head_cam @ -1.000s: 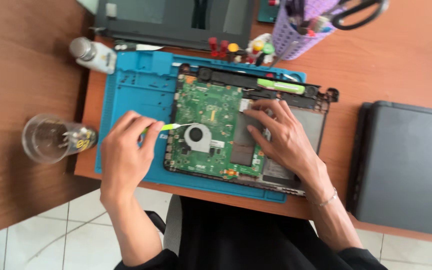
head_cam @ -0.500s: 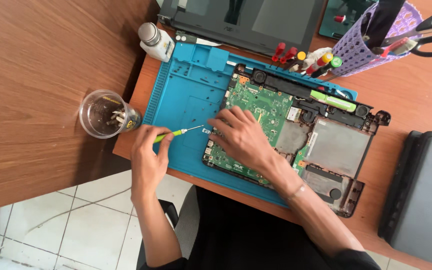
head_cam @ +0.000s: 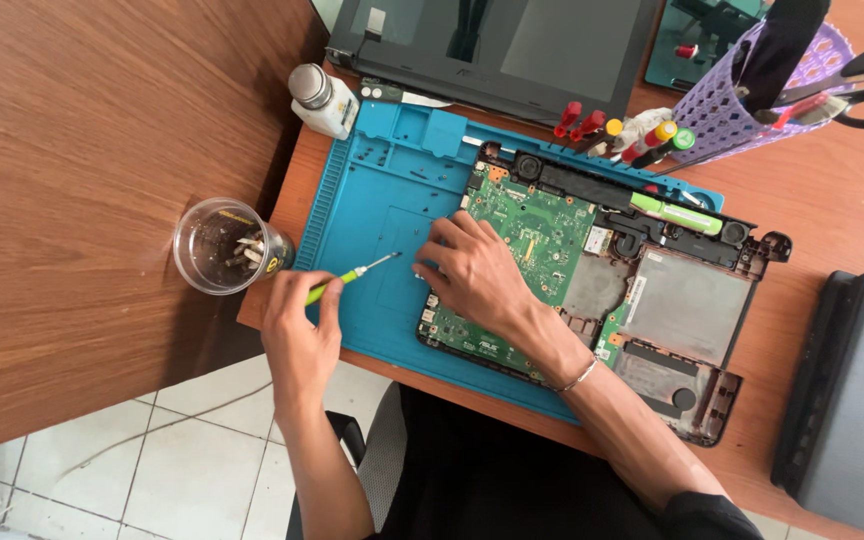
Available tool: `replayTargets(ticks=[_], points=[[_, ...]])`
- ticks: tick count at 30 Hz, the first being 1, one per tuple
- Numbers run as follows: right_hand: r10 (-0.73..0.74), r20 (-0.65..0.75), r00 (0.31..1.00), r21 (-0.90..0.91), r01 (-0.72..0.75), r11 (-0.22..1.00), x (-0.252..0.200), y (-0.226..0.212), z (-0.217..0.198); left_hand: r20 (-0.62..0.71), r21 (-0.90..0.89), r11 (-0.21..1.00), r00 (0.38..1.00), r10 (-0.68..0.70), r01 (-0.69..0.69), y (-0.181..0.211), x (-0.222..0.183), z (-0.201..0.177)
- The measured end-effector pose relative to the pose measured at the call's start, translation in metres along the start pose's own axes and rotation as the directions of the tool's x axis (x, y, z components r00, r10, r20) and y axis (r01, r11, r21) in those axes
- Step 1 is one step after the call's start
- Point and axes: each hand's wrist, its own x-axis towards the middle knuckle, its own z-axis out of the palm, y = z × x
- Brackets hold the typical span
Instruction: The person places a fan into an open laptop chassis, secures a connector by hand, and uses a screwdriver to fasten internal components.
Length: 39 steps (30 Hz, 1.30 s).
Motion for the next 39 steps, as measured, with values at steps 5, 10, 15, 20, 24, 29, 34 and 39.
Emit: replayTargets(ticks=[5,10,15,20,24,29,34,39], points=[[-0.017,-0.033,0.999,0.067,0.019,0.998,-0.002,0.001,-0.009,-0.121,0.085,0.995,0.992,-0.034,0.045,-0.004,-0.012,0.013],[0.064,-0.089,0.994,0.188,-0.046,0.981,-0.016,0.007,-0.04,-0.198,0.125,0.986,0.976,-0.086,0.113,-0.007,-0.021,0.025],[0.154,-0.161,0.975,0.169,-0.126,0.978,-0.045,0.015,-0.075,-0.216,0.195,0.972,0.972,-0.088,0.131,-0.006,-0.025,0.031],[0.429,-0.239,0.871,0.175,-0.395,0.902,-0.083,0.031,-0.101,-0.211,0.273,0.958,0.977,-0.027,0.086,-0.004,-0.033,0.034],[0.499,-0.348,0.793,0.063,-0.512,0.857,-0.109,0.043,-0.117,-0.205,0.302,0.949,0.978,-0.031,0.093,-0.008,-0.039,0.039],[0.454,-0.34,0.824,0.077,-0.457,0.886,-0.119,0.051,-0.116,-0.189,0.306,0.946,0.981,-0.05,0.107,-0.008,-0.036,0.038],[0.408,-0.31,0.858,0.019,-0.424,0.906,-0.116,0.051,-0.106,-0.287,0.195,0.978,0.958,-0.021,0.08,0.004,-0.037,0.046],[0.423,-0.354,0.834,0.053,-0.434,0.899,-0.113,0.056,-0.101,-0.303,0.065,0.997,0.952,0.049,-0.03,0.025,-0.035,0.059]])
